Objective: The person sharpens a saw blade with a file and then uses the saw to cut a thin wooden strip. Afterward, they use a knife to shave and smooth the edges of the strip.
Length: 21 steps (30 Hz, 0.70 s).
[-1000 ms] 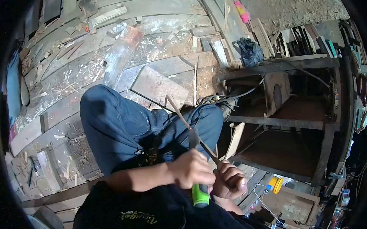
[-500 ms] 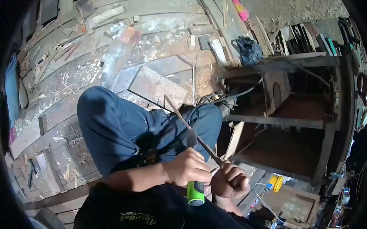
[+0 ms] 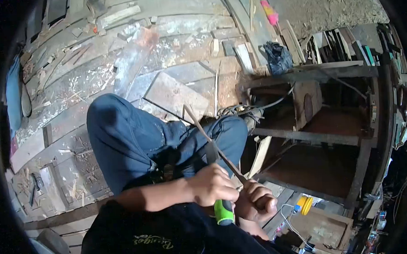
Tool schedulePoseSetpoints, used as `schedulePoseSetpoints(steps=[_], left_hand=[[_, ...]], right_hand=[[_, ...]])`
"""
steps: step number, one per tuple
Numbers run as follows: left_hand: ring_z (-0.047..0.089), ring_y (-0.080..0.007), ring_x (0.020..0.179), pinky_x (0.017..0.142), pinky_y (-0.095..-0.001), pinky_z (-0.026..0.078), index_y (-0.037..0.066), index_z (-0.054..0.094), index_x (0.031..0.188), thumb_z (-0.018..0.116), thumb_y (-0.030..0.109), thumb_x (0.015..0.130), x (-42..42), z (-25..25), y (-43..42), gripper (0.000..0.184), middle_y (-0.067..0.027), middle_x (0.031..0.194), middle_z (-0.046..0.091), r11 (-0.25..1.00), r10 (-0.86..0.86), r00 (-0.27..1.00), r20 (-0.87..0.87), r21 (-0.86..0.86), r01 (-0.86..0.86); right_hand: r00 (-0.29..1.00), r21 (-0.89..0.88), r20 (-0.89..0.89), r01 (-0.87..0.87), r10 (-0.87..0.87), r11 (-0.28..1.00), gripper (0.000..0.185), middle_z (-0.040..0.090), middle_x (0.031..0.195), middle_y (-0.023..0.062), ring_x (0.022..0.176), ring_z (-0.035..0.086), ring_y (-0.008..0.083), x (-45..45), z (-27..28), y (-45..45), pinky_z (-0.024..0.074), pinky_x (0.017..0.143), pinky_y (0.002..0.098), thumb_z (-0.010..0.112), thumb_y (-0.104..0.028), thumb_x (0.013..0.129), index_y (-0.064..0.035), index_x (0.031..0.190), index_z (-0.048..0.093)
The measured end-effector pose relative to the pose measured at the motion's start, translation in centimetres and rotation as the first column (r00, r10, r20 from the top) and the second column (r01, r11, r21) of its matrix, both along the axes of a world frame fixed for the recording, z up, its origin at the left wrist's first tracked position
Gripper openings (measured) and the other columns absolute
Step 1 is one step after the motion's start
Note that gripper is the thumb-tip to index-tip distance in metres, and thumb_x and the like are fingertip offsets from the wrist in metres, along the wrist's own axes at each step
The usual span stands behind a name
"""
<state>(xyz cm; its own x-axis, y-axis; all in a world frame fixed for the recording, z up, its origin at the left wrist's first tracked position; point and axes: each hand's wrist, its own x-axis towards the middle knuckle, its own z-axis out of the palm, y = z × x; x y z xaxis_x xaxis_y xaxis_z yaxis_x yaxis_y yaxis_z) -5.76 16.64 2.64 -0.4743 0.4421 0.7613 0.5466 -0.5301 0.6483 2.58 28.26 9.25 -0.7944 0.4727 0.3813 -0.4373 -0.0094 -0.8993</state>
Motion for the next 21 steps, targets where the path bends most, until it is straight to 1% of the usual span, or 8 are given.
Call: schedulePoseSetpoints(steps=[4, 7, 8, 12, 14, 18, 19, 21], left_hand=[[0.057, -0.023, 0.053, 0.05, -0.0347, 0.042, 0.011, 0.049, 0.064, 0.063, 0.021, 0.068, 1.3, 2.1, -1.3, 0.018, -0.0028, 0.057, 0.051, 0.999, -0.034, 0.996, -0.085, 0.018, 0.036], [0.057, -0.0226, 0.052, 0.05, -0.0337, 0.043, 0.011, 0.048, 0.063, 0.062, 0.021, 0.068, 0.0, -0.2, -0.2, 0.019, -0.003, 0.055, 0.048, 1.0, -0.011, 0.999, 0.034, 0.021, 0.011], [0.057, -0.0226, 0.052, 0.05, -0.0337, 0.043, 0.011, 0.048, 0.063, 0.062, 0.021, 0.068, -0.1, -0.1, 0.0, 0.019, -0.003, 0.055, 0.048, 1.0, -0.004, 1.0, 0.019, 0.019, 0.004], [0.058, -0.0227, 0.053, 0.05, -0.0352, 0.044, 0.011, 0.047, 0.063, 0.06, 0.02, 0.07, 1.3, 1.5, -0.8, 0.017, -0.0027, 0.056, 0.05, 0.998, -0.058, 0.992, -0.113, -0.02, 0.056], [0.058, -0.0221, 0.053, 0.05, -0.0353, 0.044, 0.011, 0.046, 0.063, 0.06, 0.021, 0.07, 0.7, 0.4, -0.1, 0.019, -0.0026, 0.056, 0.049, 0.997, -0.054, 0.998, -0.026, 0.047, 0.055], [0.06, -0.0235, 0.056, 0.051, -0.0359, 0.045, 0.01, 0.052, 0.065, 0.063, 0.024, 0.07, 1.5, 2.2, -0.4, 0.019, -0.0027, 0.058, 0.053, 0.996, -0.073, 0.991, -0.109, 0.032, 0.077], [0.061, -0.0249, 0.057, 0.052, -0.0362, 0.046, 0.009, 0.054, 0.067, 0.062, 0.022, 0.071, 2.5, 2.8, -0.8, 0.016, -0.0032, 0.059, 0.054, 0.99, -0.14, 0.983, -0.115, -0.021, 0.139], [0.062, -0.0253, 0.058, 0.052, -0.0363, 0.046, 0.009, 0.054, 0.068, 0.062, 0.022, 0.071, 0.9, 0.2, -0.2, 0.015, -0.0037, 0.059, 0.054, 0.992, -0.117, 0.992, -0.039, -0.059, 0.115]], right_hand=[[0.996, 0.061, -0.015, -0.084, 0.085, 0.995, 0.053, 0.028, 0.044, 0.003, 0.044, 0.024, 0.0165, 0.3, -0.3, -0.4, 0.0243, 0.051, 0.034, 0.045, -0.034, 0.095, -0.0114, 0.051, 0.024], [0.997, 0.029, 0.005, -0.071, 0.071, 0.997, 0.052, 0.029, 0.045, 0.0034, 0.044, 0.024, 0.0163, 0.5, -0.1, 0.2, 0.0246, 0.051, 0.0341, 0.046, -0.033, 0.095, -0.0116, 0.052, 0.024], [0.998, -0.047, -0.011, -0.056, 0.055, 0.997, 0.053, 0.029, 0.046, 0.0032, 0.045, 0.024, 0.0163, 0.3, -0.3, 0.6, 0.0249, 0.051, 0.0342, 0.046, -0.033, 0.095, -0.0117, 0.052, 0.024], [0.984, 0.056, -0.013, -0.178, 0.179, 0.982, 0.052, 0.028, 0.046, 0.0027, 0.045, 0.026, 0.016, 0.6, -0.3, 0.4, 0.0253, 0.052, 0.0341, 0.045, -0.032, 0.095, -0.011, 0.052, 0.024], [0.997, 0.013, -0.048, 0.063, -0.062, 0.998, 0.051, 0.028, 0.044, 0.0033, 0.043, 0.024, 0.0158, 0.2, -0.7, 0.4, 0.0263, 0.049, 0.0354, 0.045, -0.033, 0.095, -0.0109, 0.053, 0.024], [0.993, 0.085, 0.002, -0.12, 0.12, 0.989, 0.049, 0.027, 0.046, 0.0029, 0.043, 0.023, 0.0154, 0.6, -0.4, 0.7, 0.0255, 0.05, 0.0352, 0.045, -0.032, 0.094, -0.0111, 0.054, 0.025], [0.986, 0.018, -0.062, -0.155, 0.155, 0.988, 0.05, 0.028, 0.046, 0.0031, 0.044, 0.024, 0.0154, 0.7, -0.7, 0.3, 0.0259, 0.051, 0.0346, 0.045, -0.031, 0.094, -0.011, 0.053, 0.025], [0.992, 0.058, -0.024, -0.122, 0.123, 0.991, 0.05, 0.028, 0.046, 0.0031, 0.044, 0.024, 0.0156, 0.7, -0.5, 0.1, 0.026, 0.051, 0.0345, 0.045, -0.031, 0.094, -0.011, 0.053, 0.025]])
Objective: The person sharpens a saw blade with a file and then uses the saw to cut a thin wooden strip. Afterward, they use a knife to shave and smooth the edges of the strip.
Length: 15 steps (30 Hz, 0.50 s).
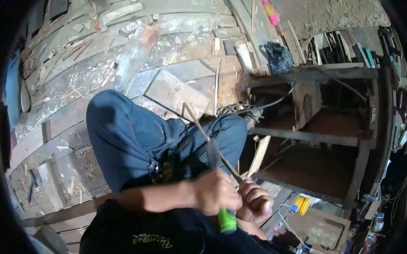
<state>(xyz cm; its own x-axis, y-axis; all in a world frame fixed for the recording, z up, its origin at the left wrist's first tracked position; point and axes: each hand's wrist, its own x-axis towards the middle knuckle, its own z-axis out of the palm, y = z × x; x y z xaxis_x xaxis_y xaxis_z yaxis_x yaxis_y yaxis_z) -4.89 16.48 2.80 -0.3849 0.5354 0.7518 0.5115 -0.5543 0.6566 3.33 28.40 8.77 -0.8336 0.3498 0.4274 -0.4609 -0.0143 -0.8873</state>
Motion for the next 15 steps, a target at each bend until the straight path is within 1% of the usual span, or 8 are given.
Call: schedulePoseSetpoints(steps=[1, 2, 3, 7, 10, 11, 13, 15], left_hand=[[0.062, -0.0257, 0.058, 0.052, -0.0364, 0.046, 0.009, 0.054, 0.068, 0.062, 0.022, 0.071, -0.7, -0.7, 0.1, 0.015, -0.0042, 0.058, 0.054, 0.998, 0.039, 0.998, 0.047, -0.05, -0.036], [0.062, -0.0264, 0.058, 0.051, -0.0367, 0.046, 0.009, 0.054, 0.069, 0.062, 0.021, 0.07, -0.5, -0.4, 0.0, 0.014, -0.0052, 0.058, 0.054, 0.995, 0.09, 0.995, 0.041, -0.055, -0.087], [0.061, -0.0266, 0.057, 0.05, -0.0373, 0.045, 0.009, 0.053, 0.068, 0.062, 0.02, 0.069, -0.4, -0.2, 0.2, 0.014, -0.0056, 0.058, 0.053, 0.995, 0.094, 0.993, 0.07, 0.026, -0.096], [0.059, -0.0268, 0.055, 0.05, -0.0382, 0.044, 0.009, 0.051, 0.067, 0.061, 0.019, 0.07, 0.4, 1.5, -0.7, 0.015, -0.0051, 0.058, 0.052, 0.999, 0.017, 0.999, -0.048, 0.051, -0.015], [0.058, -0.0269, 0.053, 0.051, -0.0385, 0.044, 0.009, 0.051, 0.067, 0.06, 0.02, 0.072, -0.6, -0.4, 0.5, 0.015, -0.0051, 0.058, 0.052, 0.995, 0.096, 0.992, 0.077, 0.02, -0.098], [0.058, -0.026, 0.054, 0.051, -0.0375, 0.044, 0.009, 0.052, 0.067, 0.06, 0.02, 0.072, -0.6, -0.2, 0.3, 0.014, -0.0049, 0.06, 0.054, 0.994, 0.113, 0.993, 0.037, 0.005, -0.113], [0.058, -0.0257, 0.055, 0.051, -0.0372, 0.043, 0.01, 0.052, 0.067, 0.061, 0.022, 0.071, 0.2, 1.0, -0.5, 0.015, -0.005, 0.06, 0.054, 1.0, 0.026, 1.0, -0.014, 0.008, -0.026], [0.058, -0.0247, 0.056, 0.05, -0.037, 0.043, 0.01, 0.054, 0.068, 0.062, 0.022, 0.07, 0.1, 0.8, -0.5, 0.014, -0.0047, 0.06, 0.054, 1.0, 0.014, 0.998, -0.064, 0.005, -0.014]], right_hand=[[1.0, 0.044, 0.01, 0.023, -0.023, 0.999, 0.049, 0.028, 0.046, 0.0032, 0.044, 0.024, 0.0158, -0.2, 0.1, -0.2, 0.0261, 0.051, 0.0343, 0.045, -0.031, 0.094, -0.011, 0.053, 0.025], [0.996, -0.058, 0.02, 0.089, -0.088, 0.994, 0.05, 0.029, 0.047, 0.003, 0.045, 0.026, 0.0161, -0.1, -0.1, 0.1, 0.0258, 0.051, 0.034, 0.045, -0.031, 0.093, -0.0109, 0.053, 0.025], [0.999, 0.003, 0.045, 0.001, -0.001, 1.0, 0.05, 0.028, 0.047, 0.0029, 0.045, 0.026, 0.0167, -0.1, 0.3, 0.6, 0.0261, 0.051, 0.0338, 0.045, -0.031, 0.093, -0.0104, 0.054, 0.024], [0.997, 0.014, 0.015, -0.07, 0.07, 0.997, 0.05, 0.026, 0.047, 0.0029, 0.045, 0.024, 0.0174, -0.2, 0.2, -0.2, 0.0265, 0.052, 0.0335, 0.045, -0.031, 0.093, -0.01, 0.053, 0.024], [0.998, 0.043, 0.037, 0.039, -0.041, 0.998, 0.051, 0.026, 0.047, 0.0029, 0.044, 0.027, 0.017, -0.3, 0.3, 0.0, 0.0289, 0.051, 0.0342, 0.045, -0.032, 0.095, -0.0101, 0.054, 0.023], [0.997, -0.012, 0.016, 0.074, -0.074, 0.997, 0.051, 0.027, 0.048, 0.0024, 0.046, 0.028, 0.0165, -0.2, -0.1, 0.0, 0.029, 0.051, 0.0344, 0.044, -0.032, 0.094, -0.0102, 0.053, 0.024], [0.997, 0.054, 0.026, -0.071, 0.07, 0.996, 0.05, 0.027, 0.05, 0.0022, 0.049, 0.031, 0.0163, -0.4, 0.4, 0.2, 0.0293, 0.052, 0.0345, 0.044, -0.032, 0.094, -0.0103, 0.054, 0.024], [0.998, 0.086, 0.038, -0.054, 0.051, 0.995, 0.049, 0.028, 0.048, 0.0026, 0.047, 0.029, 0.0164, -0.2, 0.4, 0.4, 0.0283, 0.05, 0.0344, 0.043, -0.033, 0.093, -0.0103, 0.054, 0.024]])
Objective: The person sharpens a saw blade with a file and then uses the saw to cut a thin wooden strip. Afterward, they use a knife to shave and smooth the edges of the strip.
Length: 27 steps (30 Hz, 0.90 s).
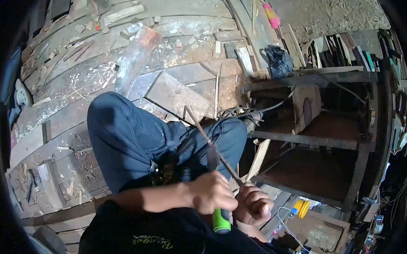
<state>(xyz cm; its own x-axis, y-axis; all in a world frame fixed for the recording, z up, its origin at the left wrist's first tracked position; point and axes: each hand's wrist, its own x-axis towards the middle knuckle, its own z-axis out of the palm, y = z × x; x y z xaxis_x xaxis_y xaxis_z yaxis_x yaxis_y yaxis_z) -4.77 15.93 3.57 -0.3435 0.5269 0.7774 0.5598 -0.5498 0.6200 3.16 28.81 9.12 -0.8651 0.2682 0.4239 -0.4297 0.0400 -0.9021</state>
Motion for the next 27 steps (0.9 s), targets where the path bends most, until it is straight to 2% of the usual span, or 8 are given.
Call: schedulePoseSetpoints(steps=[2, 6, 11, 14, 16, 22, 25, 27], left_hand=[[0.059, -0.0237, 0.056, 0.05, -0.0367, 0.043, 0.01, 0.055, 0.069, 0.063, 0.022, 0.069, -1.0, -0.7, 0.3, 0.014, -0.0039, 0.06, 0.055, 0.998, 0.036, 0.996, 0.087, 0.052, -0.041], [0.06, -0.0226, 0.054, 0.05, -0.036, 0.045, 0.01, 0.053, 0.067, 0.062, 0.02, 0.066, 0.9, 1.5, 0.5, 0.013, -0.003, 0.057, 0.053, 0.994, 0.037, 0.998, 0.04, 0.102, -0.041], [0.058, -0.0258, 0.053, 0.05, -0.0368, 0.045, 0.01, 0.049, 0.066, 0.061, 0.019, 0.069, -0.8, -0.8, 0.9, 0.016, -0.0058, 0.056, 0.052, 0.994, 0.096, 0.985, 0.144, 0.033, -0.101], [0.058, -0.024, 0.053, 0.051, -0.0373, 0.045, 0.01, 0.048, 0.066, 0.062, 0.019, 0.069, 0.6, 1.5, -0.3, 0.017, -0.0041, 0.056, 0.052, 0.999, -0.007, 1.0, 0.01, 0.05, 0.006], [0.061, -0.0253, 0.056, 0.052, -0.0391, 0.046, 0.011, 0.053, 0.069, 0.062, 0.017, 0.069, -0.1, -0.8, 0.8, 0.012, -0.0037, 0.059, 0.055, 0.998, 0.042, 0.983, 0.18, -0.047, -0.034], [0.061, -0.0262, 0.056, 0.051, -0.0383, 0.046, 0.01, 0.053, 0.067, 0.061, 0.016, 0.069, -0.2, 0.5, -0.3, 0.01, -0.0057, 0.058, 0.054, 1.0, -0.001, 1.0, -0.005, -0.006, 0.001], [0.059, -0.0272, 0.055, 0.051, -0.0391, 0.045, 0.01, 0.05, 0.066, 0.061, 0.017, 0.067, -1.3, -2.1, 1.3, 0.013, -0.0055, 0.056, 0.051, 0.996, 0.076, 0.981, 0.176, 0.025, -0.082], [0.06, -0.0269, 0.055, 0.051, -0.039, 0.045, 0.01, 0.05, 0.066, 0.061, 0.017, 0.068, -1.0, -1.2, 1.1, 0.012, -0.0054, 0.056, 0.051, 0.995, 0.086, 0.988, 0.132, 0.044, -0.092]], right_hand=[[0.986, -0.076, -0.028, 0.162, -0.164, 0.984, 0.049, 0.027, 0.045, 0.0033, 0.042, 0.024, 0.0166, -0.6, -0.2, 0.4, 0.0263, 0.047, 0.0344, 0.044, -0.032, 0.093, -0.0103, 0.054, 0.024], [0.997, -0.069, -0.072, -0.036, 0.031, 0.997, 0.048, 0.026, 0.044, 0.0036, 0.041, 0.023, 0.0166, -0.3, -0.7, 0.7, 0.0249, 0.046, 0.0347, 0.044, -0.031, 0.093, -0.0106, 0.054, 0.024], [0.994, -0.041, -0.011, 0.104, -0.105, 0.994, 0.051, 0.03, 0.046, 0.0035, 0.044, 0.026, 0.0166, -0.4, 0.1, 0.1, 0.0239, 0.05, 0.0333, 0.045, -0.031, 0.093, -0.011, 0.052, 0.025], [0.999, -0.058, -0.037, 0.03, -0.032, 0.998, 0.051, 0.027, 0.044, 0.0034, 0.041, 0.023, 0.0167, -0.1, -0.2, -0.3, 0.0239, 0.048, 0.0335, 0.046, -0.031, 0.093, -0.0107, 0.052, 0.024], [0.999, 0.03, -0.054, 0.01, -0.008, 1.0, 0.052, 0.027, 0.043, 0.0032, 0.04, 0.022, 0.0164, -0.5, 0.1, -0.6, 0.0236, 0.047, 0.0349, 0.046, -0.032, 0.094, -0.0108, 0.052, 0.025], [1.0, -0.083, -0.029, -0.004, 0.002, 0.997, 0.051, 0.027, 0.047, 0.0031, 0.047, 0.028, 0.0166, -0.2, 0.0, 0.2, 0.0277, 0.054, 0.0344, 0.045, -0.033, 0.094, -0.0111, 0.052, 0.025], [0.996, -0.107, -0.012, 0.081, -0.083, 0.991, 0.05, 0.027, 0.046, 0.0026, 0.048, 0.029, 0.0162, -0.1, 0.0, 0.6, 0.0265, 0.053, 0.0338, 0.043, -0.032, 0.094, -0.0115, 0.053, 0.024], [0.994, -0.115, -0.022, 0.101, -0.104, 0.988, 0.049, 0.026, 0.045, 0.0026, 0.045, 0.026, 0.0163, -0.1, -0.3, 1.1, 0.0257, 0.052, 0.0338, 0.043, -0.033, 0.094, -0.0112, 0.054, 0.024]])
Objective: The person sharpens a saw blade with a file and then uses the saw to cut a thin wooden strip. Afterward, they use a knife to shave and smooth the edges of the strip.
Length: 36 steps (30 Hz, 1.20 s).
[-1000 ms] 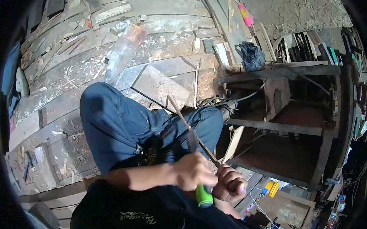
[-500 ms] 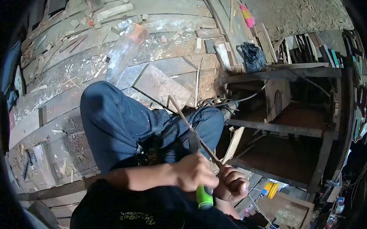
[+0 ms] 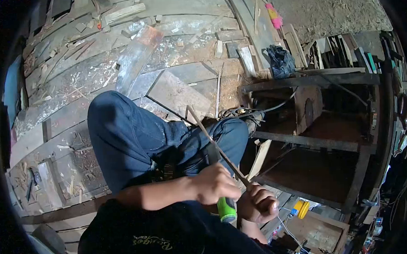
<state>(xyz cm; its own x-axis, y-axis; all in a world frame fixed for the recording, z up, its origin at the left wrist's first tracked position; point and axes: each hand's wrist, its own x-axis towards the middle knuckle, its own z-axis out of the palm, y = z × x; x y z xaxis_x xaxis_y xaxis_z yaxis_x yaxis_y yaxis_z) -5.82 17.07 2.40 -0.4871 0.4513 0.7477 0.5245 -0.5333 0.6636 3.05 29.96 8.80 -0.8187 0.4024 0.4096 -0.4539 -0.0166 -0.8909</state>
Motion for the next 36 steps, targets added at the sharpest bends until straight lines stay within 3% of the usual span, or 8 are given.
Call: schedulePoseSetpoints(steps=[13, 17, 22, 26, 27, 31, 34, 36], left_hand=[[0.058, -0.0264, 0.052, 0.051, -0.0375, 0.045, 0.008, 0.053, 0.066, 0.063, 0.022, 0.073, -1.3, -1.4, 0.1, 0.018, -0.0058, 0.056, 0.052, 1.0, -0.009, 0.998, 0.062, -0.023, 0.01], [0.059, -0.0263, 0.052, 0.05, -0.0369, 0.045, 0.007, 0.05, 0.065, 0.066, 0.023, 0.071, 0.6, 0.0, 0.4, 0.023, -0.0056, 0.056, 0.054, 1.0, -0.026, 0.999, -0.046, 0.006, 0.027], [0.066, -0.0255, 0.06, 0.054, -0.0383, 0.051, 0.014, 0.06, 0.067, 0.082, 0.038, 0.059, -2.7, -2.2, -0.3, 0.033, -0.005, 0.062, 0.063, 0.972, 0.044, 0.995, 0.092, -0.235, -0.021], [0.062, -0.0273, 0.058, 0.052, -0.0406, 0.046, 0.012, 0.058, 0.07, 0.062, 0.02, 0.073, 0.8, 1.2, -1.7, 0.01, -0.0058, 0.058, 0.055, 0.995, -0.098, 0.995, -0.001, -0.032, 0.098], [0.062, -0.0273, 0.058, 0.052, -0.0406, 0.046, 0.012, 0.058, 0.07, 0.062, 0.02, 0.073, 0.9, 0.9, -1.6, 0.01, -0.0058, 0.058, 0.055, 0.993, -0.116, 0.993, 0.009, -0.027, 0.116], [0.057, -0.0219, 0.051, 0.048, -0.0334, 0.043, 0.009, 0.055, 0.067, 0.073, 0.023, 0.076, -1.2, 2.0, -3.3, 0.025, -0.0028, 0.061, 0.056, 0.991, -0.096, 0.989, 0.116, 0.106, 0.084], [0.055, -0.017, 0.051, 0.046, -0.0317, 0.04, 0.007, 0.051, 0.063, 0.072, 0.019, 0.08, 0.1, 4.1, -4.5, 0.029, -0.0022, 0.06, 0.05, 0.964, -0.139, 0.989, 0.057, 0.238, 0.122], [0.052, -0.0177, 0.05, 0.045, -0.031, 0.038, 0.006, 0.051, 0.063, 0.071, 0.014, 0.08, 0.2, 4.8, -4.9, 0.027, -0.0023, 0.059, 0.047, 0.954, -0.153, 0.988, 0.011, 0.264, 0.145]], right_hand=[[0.994, -0.049, -0.01, 0.105, -0.106, 0.993, 0.047, 0.025, 0.048, 0.0014, 0.047, 0.024, 0.0166, -0.5, 0.2, -1.2, 0.0263, 0.054, 0.0315, 0.042, -0.032, 0.094, -0.0119, 0.056, 0.024], [0.998, 0.064, 0.029, -0.053, 0.051, 0.997, 0.048, 0.025, 0.048, 0.0025, 0.046, 0.025, 0.0164, -0.3, 0.5, -0.3, 0.0278, 0.054, 0.0321, 0.043, -0.032, 0.095, -0.0116, 0.055, 0.024], [0.992, 0.122, -0.054, 0.119, -0.114, 0.985, 0.044, 0.032, 0.053, 0.0048, 0.042, 0.028, 0.0177, -0.3, -0.1, -1.4, 0.0275, 0.047, 0.0346, 0.048, -0.032, 0.093, -0.0103, 0.06, 0.03], [0.979, 0.094, 0.012, -0.205, 0.205, 0.974, 0.053, 0.028, 0.044, 0.0023, 0.038, 0.027, 0.016, -1.0, 1.1, -0.4, 0.028, 0.046, 0.0335, 0.057, -0.03, 0.087, -0.01, 0.05, 0.024], [0.998, 0.124, 0.016, -0.065, 0.063, 0.99, 0.054, 0.028, 0.042, 0.0018, 0.037, 0.025, 0.0153, -1.1, 1.3, -1.0, 0.0275, 0.046, 0.0332, 0.06, -0.029, 0.085, -0.0098, 0.049, 0.025], [0.814, 0.174, 0.077, -0.579, 0.576, 0.796, 0.052, 0.03, 0.044, 0.0032, 0.033, 0.029, 0.0187, -2.4, 2.3, -0.5, 0.0195, 0.04, 0.0338, 0.056, -0.02, 0.087, -0.0096, 0.047, 0.025], [0.79, 0.23, -0.136, -0.561, 0.597, 0.795, 0.05, 0.029, 0.044, 0.0036, 0.033, 0.028, 0.02, -3.6, 1.1, -0.7, 0.0195, 0.04, 0.0351, 0.054, -0.016, 0.087, -0.0091, 0.047, 0.025], [0.677, 0.24, 0.06, -0.723, 0.733, 0.648, 0.05, 0.029, 0.044, 0.0032, 0.033, 0.027, 0.0196, -3.4, 2.0, 0.7, 0.0194, 0.04, 0.0351, 0.054, -0.017, 0.087, -0.0089, 0.046, 0.026]])
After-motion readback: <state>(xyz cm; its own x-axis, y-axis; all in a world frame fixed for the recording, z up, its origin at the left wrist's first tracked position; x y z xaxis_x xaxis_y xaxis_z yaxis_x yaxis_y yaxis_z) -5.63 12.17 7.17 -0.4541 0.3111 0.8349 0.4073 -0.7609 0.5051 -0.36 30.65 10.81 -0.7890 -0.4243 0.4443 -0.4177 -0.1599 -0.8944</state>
